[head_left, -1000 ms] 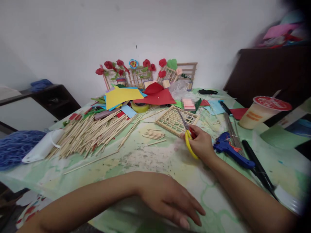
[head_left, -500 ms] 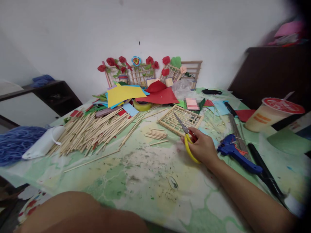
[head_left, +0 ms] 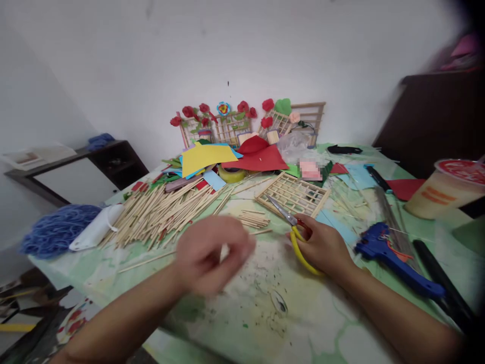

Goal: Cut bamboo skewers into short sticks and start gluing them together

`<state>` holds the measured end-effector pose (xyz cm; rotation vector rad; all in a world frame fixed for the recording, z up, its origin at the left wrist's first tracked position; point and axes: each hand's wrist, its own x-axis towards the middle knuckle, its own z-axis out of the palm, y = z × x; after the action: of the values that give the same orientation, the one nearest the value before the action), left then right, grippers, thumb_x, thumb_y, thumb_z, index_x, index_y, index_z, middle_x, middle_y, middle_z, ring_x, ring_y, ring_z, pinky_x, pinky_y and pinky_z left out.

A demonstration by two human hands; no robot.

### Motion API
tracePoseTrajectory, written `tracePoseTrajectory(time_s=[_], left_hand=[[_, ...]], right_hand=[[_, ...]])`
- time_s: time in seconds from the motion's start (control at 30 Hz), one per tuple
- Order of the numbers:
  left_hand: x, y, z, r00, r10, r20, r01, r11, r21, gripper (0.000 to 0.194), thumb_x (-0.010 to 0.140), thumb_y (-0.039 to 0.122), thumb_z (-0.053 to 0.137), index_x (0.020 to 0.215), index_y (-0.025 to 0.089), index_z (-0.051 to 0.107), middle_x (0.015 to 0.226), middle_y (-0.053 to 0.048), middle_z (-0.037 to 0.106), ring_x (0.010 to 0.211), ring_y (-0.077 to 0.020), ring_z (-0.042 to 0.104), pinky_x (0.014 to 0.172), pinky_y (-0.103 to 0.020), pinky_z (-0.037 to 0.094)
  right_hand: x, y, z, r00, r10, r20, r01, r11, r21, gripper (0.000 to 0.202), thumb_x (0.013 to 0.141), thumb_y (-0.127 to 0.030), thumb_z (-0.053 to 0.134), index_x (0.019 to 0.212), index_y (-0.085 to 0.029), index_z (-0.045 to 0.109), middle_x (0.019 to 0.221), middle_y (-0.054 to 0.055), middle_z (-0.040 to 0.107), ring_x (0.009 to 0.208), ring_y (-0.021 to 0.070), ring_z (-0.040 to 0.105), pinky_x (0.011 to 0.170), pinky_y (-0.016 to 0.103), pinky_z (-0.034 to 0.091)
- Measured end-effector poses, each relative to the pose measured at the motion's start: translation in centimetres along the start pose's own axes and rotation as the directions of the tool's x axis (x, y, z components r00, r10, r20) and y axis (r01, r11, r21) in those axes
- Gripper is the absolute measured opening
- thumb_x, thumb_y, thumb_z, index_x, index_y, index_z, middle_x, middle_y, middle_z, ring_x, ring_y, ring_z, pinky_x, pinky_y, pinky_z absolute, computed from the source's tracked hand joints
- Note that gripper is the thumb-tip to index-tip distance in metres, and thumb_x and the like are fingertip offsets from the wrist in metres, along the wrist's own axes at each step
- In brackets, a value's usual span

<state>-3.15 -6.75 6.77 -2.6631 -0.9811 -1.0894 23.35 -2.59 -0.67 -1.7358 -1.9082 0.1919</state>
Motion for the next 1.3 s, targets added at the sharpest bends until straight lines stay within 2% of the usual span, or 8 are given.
tracePoseTrajectory(time_s=[0.1, 0.2, 0.33, 0.5, 0.8, 1.0, 1.17, 1.3], left_hand=[[3.6, -6.1, 4.3, 0.997, -0.055, 0.053, 0.044, 0.980, 0.194, 0.020, 0.088, 0.024, 0.043, 0.089, 0.018, 0.063, 0.081, -0.007, 0.067, 0.079, -0.0183, 0.061, 0.071, -0.033, 0.048], [3.3, -10.3, 6.4, 0.947, -0.239, 0.215, 0.158, 0.928, 0.337, 0.019, 0.085, 0.019, 0.047, 0.090, 0.016, 0.065, 0.088, -0.009, 0.068, 0.088, -0.0206, 0.060, 0.078, -0.034, 0.048], [1.5, -11.3, 6.8, 0.881, -0.332, 0.338, 0.194, 0.904, 0.382, 0.022, 0.083, 0.012, 0.046, 0.091, 0.018, 0.066, 0.089, -0.008, 0.066, 0.093, -0.0200, 0.058, 0.081, -0.031, 0.045], [1.3, -12.2, 6.8, 0.805, -0.432, 0.407, 0.235, 0.861, 0.451, 0.019, 0.082, 0.010, 0.046, 0.080, 0.017, 0.063, 0.086, -0.008, 0.063, 0.091, -0.0200, 0.056, 0.079, -0.030, 0.045], [0.7, -16.5, 6.7, 0.747, -0.600, 0.287, 0.408, 0.754, 0.515, 0.024, 0.079, 0.005, 0.044, 0.087, 0.015, 0.064, 0.094, -0.010, 0.064, 0.096, -0.0203, 0.056, 0.085, -0.030, 0.044], [0.1, -18.3, 4.4, 0.731, -0.668, 0.142, 0.486, 0.655, 0.579, 0.031, 0.083, 0.013, 0.040, 0.102, 0.014, 0.063, 0.106, -0.014, 0.063, 0.105, -0.0237, 0.054, 0.092, -0.034, 0.041], [-1.4, -20.6, 3.1, 0.667, -0.743, 0.049, 0.547, 0.534, 0.645, 0.030, 0.081, 0.012, 0.038, 0.091, 0.010, 0.067, 0.094, -0.019, 0.064, 0.096, -0.0297, 0.058, 0.084, -0.039, 0.044], [-2.0, -21.5, 3.4, 0.636, -0.771, 0.026, 0.571, 0.493, 0.656, 0.034, 0.080, 0.010, 0.037, 0.099, 0.011, 0.066, 0.098, -0.019, 0.065, 0.094, -0.0281, 0.059, 0.083, -0.037, 0.045]], right_hand=[[0.0, 0.1, 0.1, 0.999, 0.007, 0.036, -0.006, 0.999, -0.042, 0.043, 0.075, -0.046, 0.054, 0.114, -0.030, 0.057, 0.070, -0.003, 0.066, 0.061, 0.0173, 0.060, 0.051, 0.024, 0.036], [0.0, 0.0, 0.2, 0.997, -0.019, 0.071, 0.025, 0.996, -0.089, 0.042, 0.076, -0.043, 0.052, 0.115, -0.029, 0.058, 0.081, -0.001, 0.068, 0.066, 0.0179, 0.062, 0.053, 0.025, 0.038], [0.0, -0.2, 0.3, 0.994, -0.017, 0.110, 0.032, 0.991, -0.127, 0.040, 0.076, -0.042, 0.051, 0.114, -0.030, 0.058, 0.081, -0.002, 0.068, 0.067, 0.0178, 0.063, 0.054, 0.025, 0.041], [0.0, 0.0, 0.6, 0.995, 0.016, 0.096, 0.000, 0.986, -0.165, 0.043, 0.075, -0.045, 0.053, 0.114, -0.030, 0.059, 0.080, 0.000, 0.069, 0.065, 0.0191, 0.064, 0.053, 0.026, 0.043], [-0.1, 0.3, 1.1, 0.999, -0.022, 0.038, 0.028, 0.987, -0.160, 0.051, 0.072, -0.056, 0.052, 0.112, -0.026, 0.060, 0.080, 0.002, 0.068, 0.063, 0.0204, 0.064, 0.053, 0.029, 0.046], [0.1, 0.6, 1.1, 0.997, -0.004, 0.074, 0.015, 0.988, -0.154, 0.048, 0.071, -0.053, 0.055, 0.113, -0.028, 0.061, 0.079, 0.001, 0.068, 0.060, 0.0191, 0.063, 0.052, 0.028, 0.046], [0.1, 0.7, 1.1, 0.998, -0.031, 0.049, 0.037, 0.990, -0.135, 0.048, 0.071, -0.052, 0.055, 0.113, -0.029, 0.061, 0.078, 0.000, 0.068, 0.061, 0.0186, 0.064, 0.053, 0.028, 0.047], [0.2, 0.6, 1.0, 0.997, -0.033, 0.074, 0.045, 0.987, -0.157, 0.049, 0.071, -0.054, 0.054, 0.112, -0.028, 0.061, 0.078, 0.000, 0.068, 0.059, 0.0186, 0.063, 0.051, 0.028, 0.046]])
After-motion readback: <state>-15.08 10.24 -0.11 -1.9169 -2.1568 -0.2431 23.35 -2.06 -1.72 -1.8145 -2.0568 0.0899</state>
